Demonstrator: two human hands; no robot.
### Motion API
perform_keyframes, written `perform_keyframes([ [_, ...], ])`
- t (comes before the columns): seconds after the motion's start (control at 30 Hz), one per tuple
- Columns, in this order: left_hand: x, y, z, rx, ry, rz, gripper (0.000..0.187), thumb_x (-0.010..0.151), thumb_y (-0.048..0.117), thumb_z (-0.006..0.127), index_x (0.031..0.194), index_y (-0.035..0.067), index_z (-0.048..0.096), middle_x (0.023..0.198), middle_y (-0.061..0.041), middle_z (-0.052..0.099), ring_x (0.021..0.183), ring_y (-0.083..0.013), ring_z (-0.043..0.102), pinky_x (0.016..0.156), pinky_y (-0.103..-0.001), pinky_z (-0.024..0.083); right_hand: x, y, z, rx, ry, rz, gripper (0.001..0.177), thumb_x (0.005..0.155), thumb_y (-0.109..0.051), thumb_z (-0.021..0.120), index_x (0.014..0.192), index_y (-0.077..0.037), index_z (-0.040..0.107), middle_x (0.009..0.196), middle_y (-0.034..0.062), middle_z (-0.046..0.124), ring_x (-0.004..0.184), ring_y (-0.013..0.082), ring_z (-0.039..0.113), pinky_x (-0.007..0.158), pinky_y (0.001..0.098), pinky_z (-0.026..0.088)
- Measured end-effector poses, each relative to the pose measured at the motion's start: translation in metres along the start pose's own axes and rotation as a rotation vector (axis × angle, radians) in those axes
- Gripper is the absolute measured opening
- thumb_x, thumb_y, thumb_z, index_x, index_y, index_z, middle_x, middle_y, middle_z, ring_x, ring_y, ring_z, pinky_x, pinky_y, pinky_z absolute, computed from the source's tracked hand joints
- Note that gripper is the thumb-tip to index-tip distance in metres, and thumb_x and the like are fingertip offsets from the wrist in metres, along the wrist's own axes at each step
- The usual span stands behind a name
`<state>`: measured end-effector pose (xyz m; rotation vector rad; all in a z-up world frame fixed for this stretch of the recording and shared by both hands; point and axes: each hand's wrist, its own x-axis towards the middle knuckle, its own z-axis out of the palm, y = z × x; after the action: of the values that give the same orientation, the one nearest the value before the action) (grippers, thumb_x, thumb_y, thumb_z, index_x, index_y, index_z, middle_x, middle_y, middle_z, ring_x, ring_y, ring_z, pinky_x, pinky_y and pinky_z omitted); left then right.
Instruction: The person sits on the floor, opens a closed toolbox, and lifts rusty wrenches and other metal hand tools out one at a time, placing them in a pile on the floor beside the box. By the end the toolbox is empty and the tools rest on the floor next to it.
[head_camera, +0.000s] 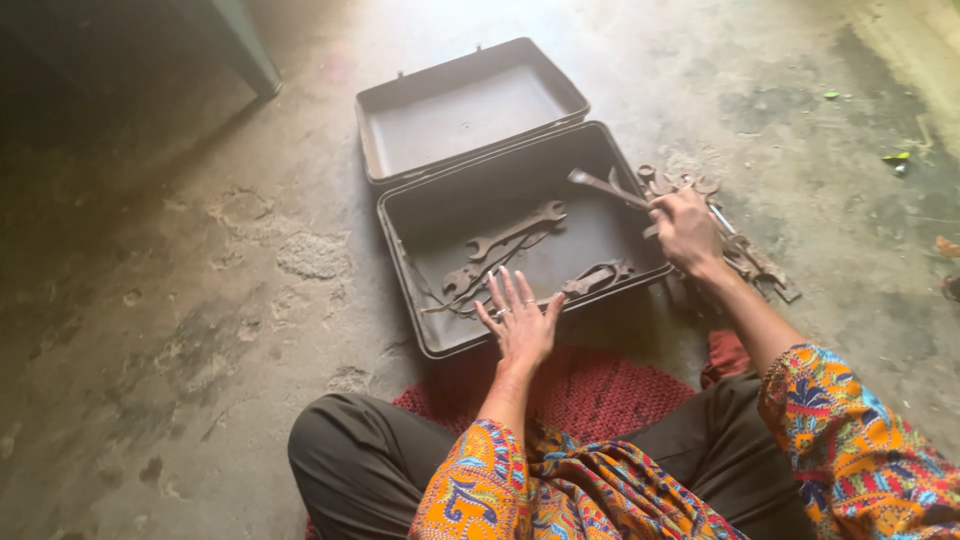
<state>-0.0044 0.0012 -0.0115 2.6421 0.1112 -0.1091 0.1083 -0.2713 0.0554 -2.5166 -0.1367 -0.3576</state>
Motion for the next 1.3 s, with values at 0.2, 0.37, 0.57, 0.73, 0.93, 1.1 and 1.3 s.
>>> perform_keyframes([
  [0.2, -0.001, -0.005, 0.002, 0.029, 0.006, 0.024, 0.099, 0.099, 0.071, 0.025, 0.16, -0.006, 0.013, 0.171, -0.022, -0.007, 0.155, -0.0369, -0.021, 0.115, -0.07, -0.015, -0.024, 0.075, 0.008, -0.015, 0.376, 0.256, 0.017, 0.105, -0.023, 0.064, 0.115, -0.011, 0.073, 0.115, 0.0116, 0.063, 0.113, 0.0322, 0.061, 0.1, 0.0438, 0.047],
  [0.37, 0.001, -0.004, 0.002, 0.034, -0.004, 0.014, 0.098, 0.099, 0.071, 0.025, 0.16, -0.006, 0.013, 0.171, -0.022, -0.007, 0.155, -0.0373, -0.021, 0.114, -0.071, -0.014, -0.055, 0.123, 0.026, -0.253, 0.24, 0.3, 0.034, 0.093, -0.023, 0.07, 0.127, -0.02, 0.072, 0.129, 0.007, 0.06, 0.126, 0.033, 0.047, 0.104, 0.052, 0.035],
  [0.57, 0.0, -0.003, 0.0, 0.029, -0.033, 0.005, 0.098, 0.1, 0.07, 0.024, 0.16, -0.006, 0.012, 0.171, -0.021, -0.009, 0.155, -0.0374, -0.022, 0.114, -0.07, -0.015, -0.069, 0.129, 0.041, -0.327, 0.164, 0.271, 0.053, 0.092, -0.018, 0.069, 0.145, -0.024, 0.065, 0.137, 0.0062, 0.056, 0.133, 0.0316, 0.043, 0.112, 0.0536, 0.028],
  [0.73, 0.0, 0.001, -0.005, 0.019, -0.059, -0.022, 0.098, 0.099, 0.071, 0.024, 0.161, -0.004, 0.011, 0.171, -0.019, -0.009, 0.155, -0.0353, -0.023, 0.115, -0.069, -0.016, -0.063, 0.109, 0.035, -0.333, 0.143, 0.273, 0.051, 0.089, -0.019, 0.07, 0.139, -0.02, 0.066, 0.133, 0.0127, 0.055, 0.13, 0.0332, 0.043, 0.111, 0.0552, 0.024],
  [0.93, 0.001, 0.0, -0.003, -0.007, -0.08, -0.028, 0.098, 0.099, 0.071, 0.024, 0.161, -0.003, 0.009, 0.171, -0.019, -0.01, 0.156, -0.0343, -0.022, 0.117, -0.066, -0.017, -0.051, 0.058, 0.037, -0.234, 0.26, 0.11, 0.049, 0.092, -0.01, 0.06, 0.14, -0.016, 0.066, 0.134, 0.0116, 0.057, 0.135, 0.0299, 0.048, 0.116, 0.0524, 0.027],
  [1.1, 0.001, -0.002, -0.006, 0.046, 0.06, 0.013, 0.105, 0.097, 0.075, 0.028, 0.159, -0.008, 0.011, 0.17, -0.024, -0.006, 0.156, -0.0358, -0.017, 0.12, -0.061, -0.013, -0.029, -0.009, 0.055, -0.294, 0.192, -0.072, 0.048, 0.09, -0.009, 0.062, 0.137, -0.013, 0.065, 0.133, 0.0127, 0.057, 0.128, 0.0305, 0.052, 0.112, 0.0544, 0.029],
  [1.3, -0.008, -0.02, -0.022, 0.078, 0.187, -0.016, 0.124, 0.086, 0.087, 0.041, 0.156, -0.013, 0.017, 0.167, -0.031, 0.003, 0.157, -0.0361, -0.01, 0.121, -0.059, -0.01, -0.023, -0.062, 0.116, -0.137, -0.118, -0.139, 0.044, 0.092, -0.012, 0.059, 0.136, -0.015, 0.062, 0.14, 0.0079, 0.059, 0.13, 0.0252, 0.054, 0.11, 0.05, 0.036],
])
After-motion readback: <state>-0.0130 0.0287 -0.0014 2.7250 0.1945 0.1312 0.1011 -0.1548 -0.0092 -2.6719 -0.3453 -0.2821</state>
